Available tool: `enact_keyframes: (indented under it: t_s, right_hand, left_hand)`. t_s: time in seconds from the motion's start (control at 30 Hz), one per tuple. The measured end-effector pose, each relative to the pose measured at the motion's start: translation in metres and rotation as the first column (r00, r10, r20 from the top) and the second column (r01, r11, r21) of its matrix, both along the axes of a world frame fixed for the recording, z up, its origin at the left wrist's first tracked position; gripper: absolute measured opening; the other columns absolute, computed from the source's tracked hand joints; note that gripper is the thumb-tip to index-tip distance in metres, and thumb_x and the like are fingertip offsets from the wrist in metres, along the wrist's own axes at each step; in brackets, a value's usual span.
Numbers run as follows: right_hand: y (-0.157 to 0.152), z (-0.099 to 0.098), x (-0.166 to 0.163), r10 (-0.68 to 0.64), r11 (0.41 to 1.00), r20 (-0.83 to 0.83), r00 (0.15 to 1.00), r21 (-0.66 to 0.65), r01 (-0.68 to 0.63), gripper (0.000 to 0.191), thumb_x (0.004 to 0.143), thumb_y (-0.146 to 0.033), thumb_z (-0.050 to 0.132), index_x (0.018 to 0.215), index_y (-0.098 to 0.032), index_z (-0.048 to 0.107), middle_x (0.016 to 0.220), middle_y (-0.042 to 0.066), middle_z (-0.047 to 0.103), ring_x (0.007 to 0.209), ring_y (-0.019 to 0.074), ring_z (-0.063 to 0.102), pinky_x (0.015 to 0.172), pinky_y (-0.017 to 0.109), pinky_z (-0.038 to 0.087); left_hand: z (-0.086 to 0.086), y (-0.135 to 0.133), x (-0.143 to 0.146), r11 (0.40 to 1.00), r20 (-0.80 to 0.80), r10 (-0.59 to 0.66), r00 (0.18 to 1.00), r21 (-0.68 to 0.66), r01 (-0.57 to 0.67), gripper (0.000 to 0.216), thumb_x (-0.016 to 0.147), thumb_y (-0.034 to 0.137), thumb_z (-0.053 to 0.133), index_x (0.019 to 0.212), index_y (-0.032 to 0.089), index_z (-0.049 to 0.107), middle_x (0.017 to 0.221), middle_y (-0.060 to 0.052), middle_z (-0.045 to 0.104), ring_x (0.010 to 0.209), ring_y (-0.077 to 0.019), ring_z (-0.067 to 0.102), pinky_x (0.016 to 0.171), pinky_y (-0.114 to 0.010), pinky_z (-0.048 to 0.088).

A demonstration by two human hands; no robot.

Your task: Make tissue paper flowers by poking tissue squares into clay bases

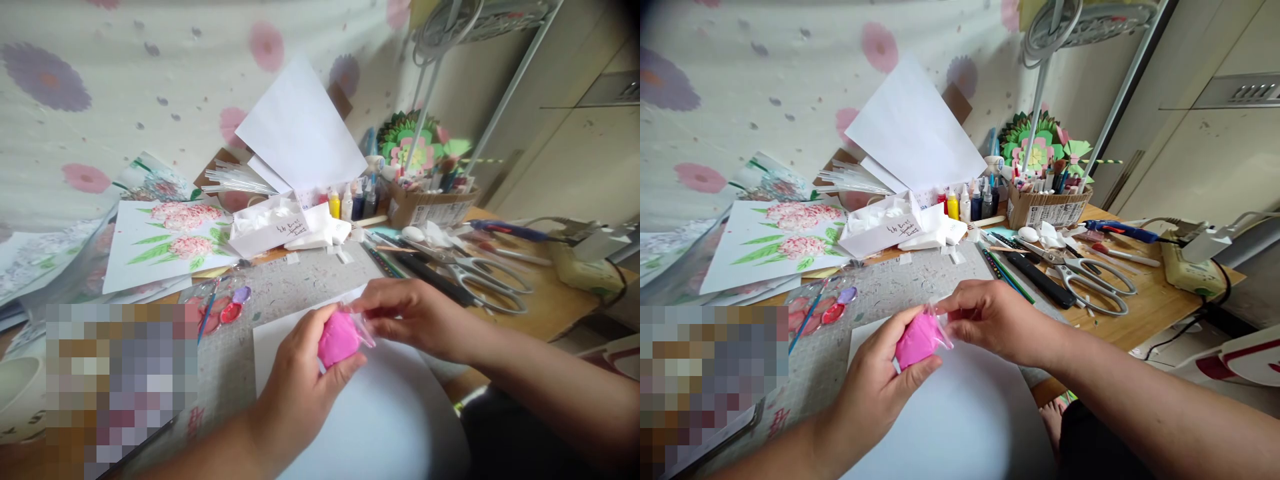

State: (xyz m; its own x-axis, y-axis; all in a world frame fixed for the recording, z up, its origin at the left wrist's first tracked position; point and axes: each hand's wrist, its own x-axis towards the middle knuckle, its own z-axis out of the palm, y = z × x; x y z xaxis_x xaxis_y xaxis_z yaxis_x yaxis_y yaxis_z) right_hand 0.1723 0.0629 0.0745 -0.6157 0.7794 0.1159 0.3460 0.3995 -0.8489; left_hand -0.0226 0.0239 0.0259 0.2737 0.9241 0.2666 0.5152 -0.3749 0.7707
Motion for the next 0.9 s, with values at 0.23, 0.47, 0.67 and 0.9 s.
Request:
enact_keyframes:
  t_s: [0.23, 0.47, 0.67, 0.9]
  right_hand:
    - [-0.004, -0.005, -0.006, 0.004, 0.997, 0.071, 0.997, 0.073, -0.009, 0.027, 0.080, -0.014, 0.061, 0.106, -0.019, 0.067, 0.082, 0.003, 0.059, 0.071, 0.0120, 0.057, 0.065, 0.023, 0.047]
    - [-0.006, -0.009, -0.003, -0.028, 0.970, 0.277, 0.960, 0.238, -0.040, 0.032, 0.079, -0.015, 0.061, 0.109, -0.026, 0.065, 0.098, 0.005, 0.057, 0.073, 0.0130, 0.058, 0.070, 0.028, 0.049]
    - [-0.006, -0.014, -0.007, 0.062, 0.959, 0.205, 0.977, 0.259, -0.115, 0.023, 0.082, -0.017, 0.057, 0.102, -0.025, 0.064, 0.108, 0.007, 0.055, 0.093, 0.0183, 0.059, 0.077, 0.029, 0.052]
    - [-0.009, -0.010, -0.012, 0.015, 0.891, 0.222, 0.975, 0.439, -0.114, 0.024, 0.081, -0.019, 0.058, 0.103, -0.028, 0.063, 0.109, 0.008, 0.053, 0.103, 0.0210, 0.056, 0.087, 0.032, 0.050]
  left_hand:
    - [0.001, -0.001, 0.005, 0.992, 0.052, -0.015, 0.999, -0.128, 0.022, 0.018, 0.085, 0.028, 0.053, 0.102, 0.021, 0.051, 0.099, -0.002, 0.061, 0.091, -0.0175, 0.056, 0.079, -0.029, 0.043]
    - [-0.005, -0.006, 0.003, 0.967, 0.226, -0.044, 0.973, -0.235, 0.098, 0.059, 0.083, 0.028, 0.057, 0.133, 0.025, 0.026, 0.123, -0.009, 0.049, 0.105, -0.0215, 0.050, 0.087, -0.034, 0.041]
    - [0.000, -0.010, 0.002, 0.965, 0.345, -0.116, 0.931, -0.183, 0.188, 0.037, 0.088, 0.021, 0.045, 0.123, 0.023, 0.035, 0.110, -0.006, 0.055, 0.092, -0.0160, 0.054, 0.082, -0.030, 0.043]
    - [-0.009, -0.001, 0.002, 0.920, 0.458, 0.002, 0.889, -0.348, 0.178, 0.041, 0.082, 0.026, 0.054, 0.119, 0.020, 0.040, 0.093, -0.004, 0.055, 0.080, -0.0157, 0.052, 0.070, -0.029, 0.041]
